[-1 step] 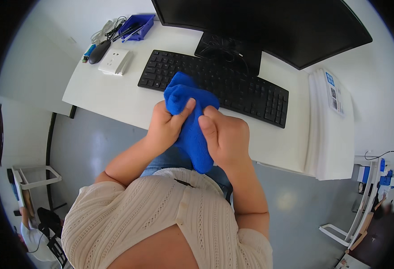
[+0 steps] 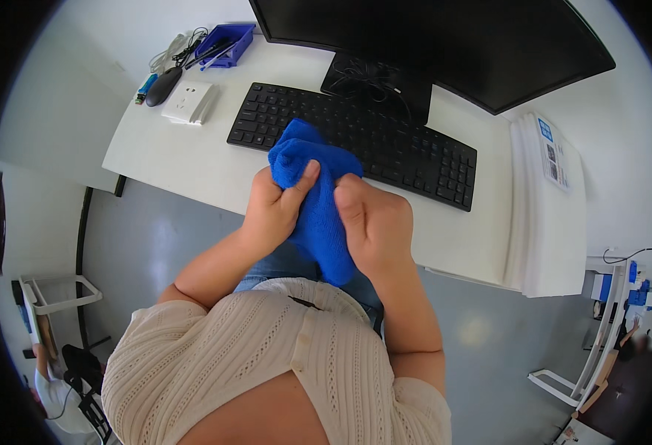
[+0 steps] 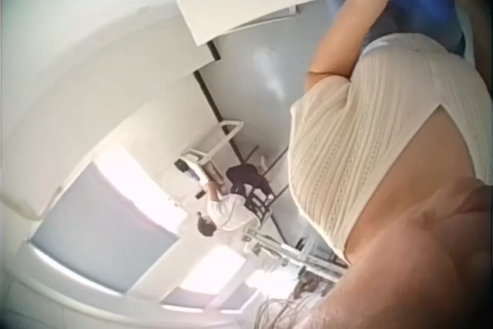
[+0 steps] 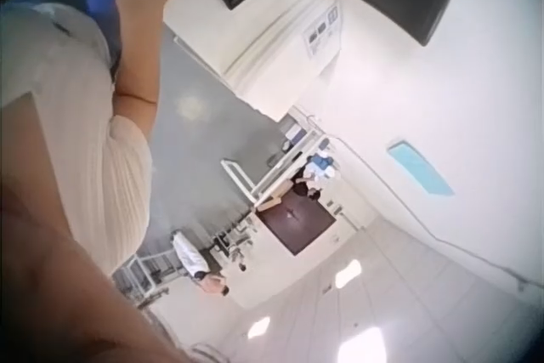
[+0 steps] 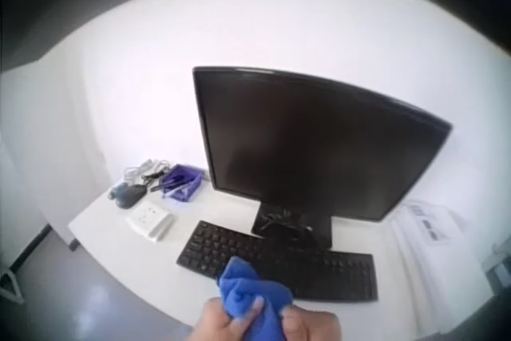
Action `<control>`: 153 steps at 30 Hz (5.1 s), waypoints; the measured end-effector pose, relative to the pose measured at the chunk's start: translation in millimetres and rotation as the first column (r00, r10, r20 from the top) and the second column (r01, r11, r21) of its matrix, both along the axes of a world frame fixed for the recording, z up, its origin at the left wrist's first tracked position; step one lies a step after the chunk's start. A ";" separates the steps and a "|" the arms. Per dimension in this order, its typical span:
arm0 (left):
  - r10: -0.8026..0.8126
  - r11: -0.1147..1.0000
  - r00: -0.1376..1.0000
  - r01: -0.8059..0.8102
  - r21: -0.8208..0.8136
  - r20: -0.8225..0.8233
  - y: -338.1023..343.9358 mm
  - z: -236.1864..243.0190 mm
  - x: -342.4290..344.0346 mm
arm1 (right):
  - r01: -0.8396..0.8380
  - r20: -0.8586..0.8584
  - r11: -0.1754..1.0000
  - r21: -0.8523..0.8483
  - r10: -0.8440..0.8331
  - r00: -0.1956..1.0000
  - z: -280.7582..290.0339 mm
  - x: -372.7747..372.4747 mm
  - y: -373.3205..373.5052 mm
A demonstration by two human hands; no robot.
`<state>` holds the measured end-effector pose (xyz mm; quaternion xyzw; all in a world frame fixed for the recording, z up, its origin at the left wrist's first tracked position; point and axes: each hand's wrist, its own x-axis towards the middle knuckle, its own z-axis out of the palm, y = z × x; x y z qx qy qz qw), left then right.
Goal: Cleaning and wiping down wall socket faceplates using a blue cloth.
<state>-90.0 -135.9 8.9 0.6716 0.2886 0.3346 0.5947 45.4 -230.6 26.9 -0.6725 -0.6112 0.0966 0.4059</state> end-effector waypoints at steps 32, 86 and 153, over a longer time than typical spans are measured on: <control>0.196 0.546 0.853 0.315 -0.776 0.484 11.0 -4.3 11.7 | 0.308 -0.359 0.925 0.221 -0.217 0.908 -37.5 -12.0 -4.5; -0.088 0.761 0.921 0.308 -0.571 0.380 -8.1 -17.3 3.4 | 0.387 -0.735 0.884 0.264 -0.076 0.674 -39.3 -16.2 3.8; 0.100 0.736 0.826 0.314 -0.599 0.555 -11.1 -38.8 -10.8 | 0.220 0.602 0.947 0.234 -0.319 0.733 -32.3 -46.8 17.0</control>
